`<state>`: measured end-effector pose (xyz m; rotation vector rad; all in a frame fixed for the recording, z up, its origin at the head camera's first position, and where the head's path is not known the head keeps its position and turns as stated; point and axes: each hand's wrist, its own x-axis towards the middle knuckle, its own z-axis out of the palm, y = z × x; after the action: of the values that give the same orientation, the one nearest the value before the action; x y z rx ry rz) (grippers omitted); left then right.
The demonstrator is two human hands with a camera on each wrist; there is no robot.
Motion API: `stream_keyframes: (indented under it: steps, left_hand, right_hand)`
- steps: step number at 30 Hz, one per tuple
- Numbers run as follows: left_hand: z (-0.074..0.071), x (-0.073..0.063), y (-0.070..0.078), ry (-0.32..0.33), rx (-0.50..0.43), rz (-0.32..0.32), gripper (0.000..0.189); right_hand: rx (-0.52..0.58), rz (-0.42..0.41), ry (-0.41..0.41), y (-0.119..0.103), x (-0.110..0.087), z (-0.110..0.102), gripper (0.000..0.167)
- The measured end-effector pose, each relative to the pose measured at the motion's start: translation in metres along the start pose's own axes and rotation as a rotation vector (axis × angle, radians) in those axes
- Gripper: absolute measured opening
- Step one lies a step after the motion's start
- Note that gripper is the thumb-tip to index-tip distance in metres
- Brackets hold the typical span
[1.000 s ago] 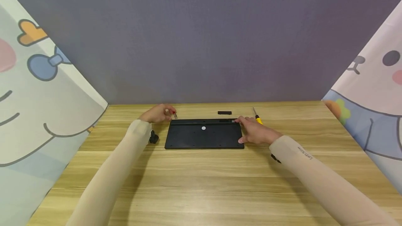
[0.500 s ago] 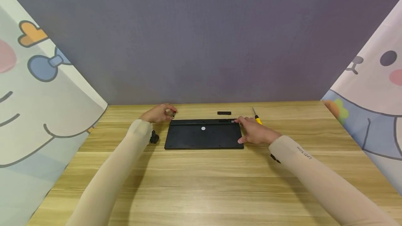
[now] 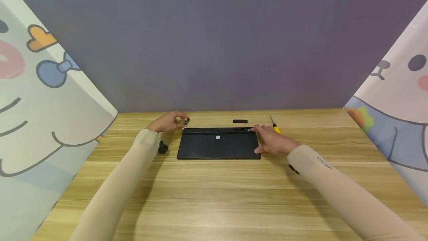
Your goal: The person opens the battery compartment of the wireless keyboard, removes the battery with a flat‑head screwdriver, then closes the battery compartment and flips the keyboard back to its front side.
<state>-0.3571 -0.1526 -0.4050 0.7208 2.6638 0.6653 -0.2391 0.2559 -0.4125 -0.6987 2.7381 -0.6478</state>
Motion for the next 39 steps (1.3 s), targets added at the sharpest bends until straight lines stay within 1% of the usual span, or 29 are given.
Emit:
stream_keyframes:
  steps: [4, 6, 9, 12, 14, 16, 18, 20, 26, 32, 39]
  left_hand:
    - [-0.001, -0.01, 0.002, -0.019, -0.059, 0.032, 0.045]
    - [0.0, -0.017, 0.005, -0.031, -0.069, 0.051, 0.048]
    - [0.002, -0.027, 0.009, -0.059, -0.046, 0.063, 0.055]
    - [0.006, -0.036, 0.013, -0.106, -0.009, 0.074, 0.068]
    - [0.008, -0.041, 0.014, -0.124, 0.029, 0.091, 0.076]
    - [0.011, -0.044, 0.015, -0.13, 0.071, 0.118, 0.082]
    - [0.013, -0.047, 0.015, -0.132, 0.104, 0.131, 0.087]
    - [0.014, -0.049, 0.014, -0.134, 0.114, 0.141, 0.089]
    - [0.018, -0.054, 0.015, -0.139, 0.109, 0.115, 0.091]
    - [0.018, -0.058, 0.018, -0.155, 0.112, 0.107, 0.09]
    - [0.024, -0.057, 0.021, -0.136, 0.118, 0.041, 0.095]
  right_hand:
    - [0.007, 0.005, 0.0, 0.001, -0.001, 0.0, 0.074]
    - [0.004, -0.004, 0.0, 0.002, -0.001, -0.001, 0.075]
    - [0.012, -0.013, -0.002, 0.001, -0.001, -0.001, 0.074]
    - [0.007, -0.024, 0.0, 0.001, -0.001, 0.0, 0.073]
    - [0.005, -0.023, 0.003, 0.0, -0.001, 0.0, 0.073]
    - [0.004, -0.022, 0.003, 0.0, -0.002, 0.0, 0.072]
    - [0.008, -0.025, 0.003, 0.0, -0.002, -0.001, 0.073]
    - [0.012, -0.023, 0.002, 0.001, -0.001, 0.0, 0.073]
    - [0.025, -0.023, -0.002, 0.004, 0.0, -0.002, 0.074]
    - [0.038, -0.027, -0.025, 0.002, 0.004, -0.009, 0.071]
    - [0.058, -0.016, -0.004, 0.005, 0.011, -0.008, 0.066]
